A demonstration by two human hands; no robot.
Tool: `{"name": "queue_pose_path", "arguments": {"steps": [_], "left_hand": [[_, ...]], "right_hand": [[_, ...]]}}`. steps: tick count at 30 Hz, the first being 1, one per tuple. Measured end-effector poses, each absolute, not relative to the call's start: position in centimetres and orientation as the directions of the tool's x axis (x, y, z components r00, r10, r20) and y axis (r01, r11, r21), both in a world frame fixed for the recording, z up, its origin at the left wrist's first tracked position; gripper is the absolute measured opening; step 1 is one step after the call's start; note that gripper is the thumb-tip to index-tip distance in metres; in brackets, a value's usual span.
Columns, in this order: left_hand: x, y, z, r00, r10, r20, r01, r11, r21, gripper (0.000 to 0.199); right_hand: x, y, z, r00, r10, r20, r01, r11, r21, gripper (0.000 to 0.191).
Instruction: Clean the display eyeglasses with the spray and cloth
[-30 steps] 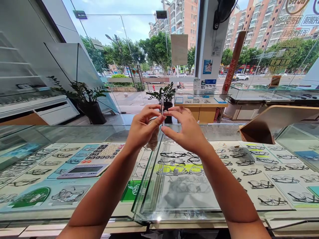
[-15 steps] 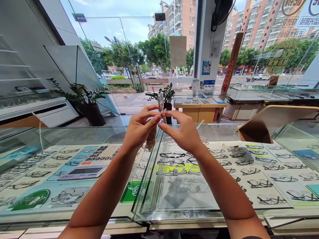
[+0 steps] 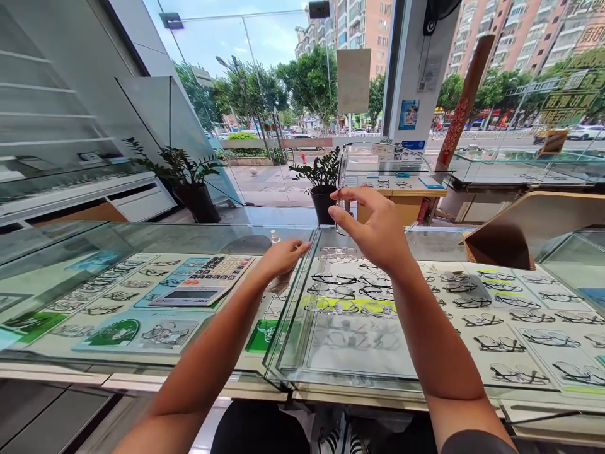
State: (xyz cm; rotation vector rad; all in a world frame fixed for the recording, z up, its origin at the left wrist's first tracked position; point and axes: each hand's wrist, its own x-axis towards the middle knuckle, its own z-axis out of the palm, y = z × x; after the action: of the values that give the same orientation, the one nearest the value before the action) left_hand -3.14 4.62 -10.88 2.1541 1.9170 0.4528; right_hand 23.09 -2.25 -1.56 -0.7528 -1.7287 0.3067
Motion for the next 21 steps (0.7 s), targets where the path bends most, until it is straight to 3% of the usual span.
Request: {"name": "queue_pose_path", "arguments": {"steps": [4, 7, 11, 14, 17, 21], "left_hand": [[-3.8, 5.7, -15.1, -0.013, 0.999, -0.039, 0.957, 0.024, 0.288, 0.038], [-4.2, 6.1, -15.8, -0.078, 0.997, -0.013, 0.958, 0.079, 0.276, 0.037], [-5.1, 6.7, -15.4, -0.211, 0.936, 0.283, 0.936, 0.111, 0.334, 0.038], [-6.4, 8.0, -16.2, -0.414, 0.744, 0.524, 0.832, 0.076, 0.550, 0.056], [-8.0, 9.7, -17.9, -0.491, 0.787, 0.375, 0.667, 0.062, 0.743, 0.087], [-9.7, 11.5, -20.3, -0.434, 0.874, 0.218, 0.587, 0.091, 0.804, 0.086]], "right_hand": [[23.1, -2.8, -1.4, -0.176, 0.621, 0.764, 0.340, 0.767, -0.544, 0.023], [23.3, -3.2, -1.3, -0.179, 0.614, 0.769, 0.353, 0.770, -0.532, 0.023], [23.7, -3.3, -1.2, -0.166, 0.615, 0.771, 0.356, 0.766, -0.535, 0.023], [24.0, -3.0, -1.3, -0.150, 0.620, 0.770, 0.370, 0.757, -0.538, 0.023], [24.1, -2.8, -1.3, -0.151, 0.621, 0.769, 0.375, 0.756, -0.537, 0.025], [24.1, -2.9, -1.3, -0.170, 0.619, 0.767, 0.388, 0.758, -0.525, 0.025]]}}
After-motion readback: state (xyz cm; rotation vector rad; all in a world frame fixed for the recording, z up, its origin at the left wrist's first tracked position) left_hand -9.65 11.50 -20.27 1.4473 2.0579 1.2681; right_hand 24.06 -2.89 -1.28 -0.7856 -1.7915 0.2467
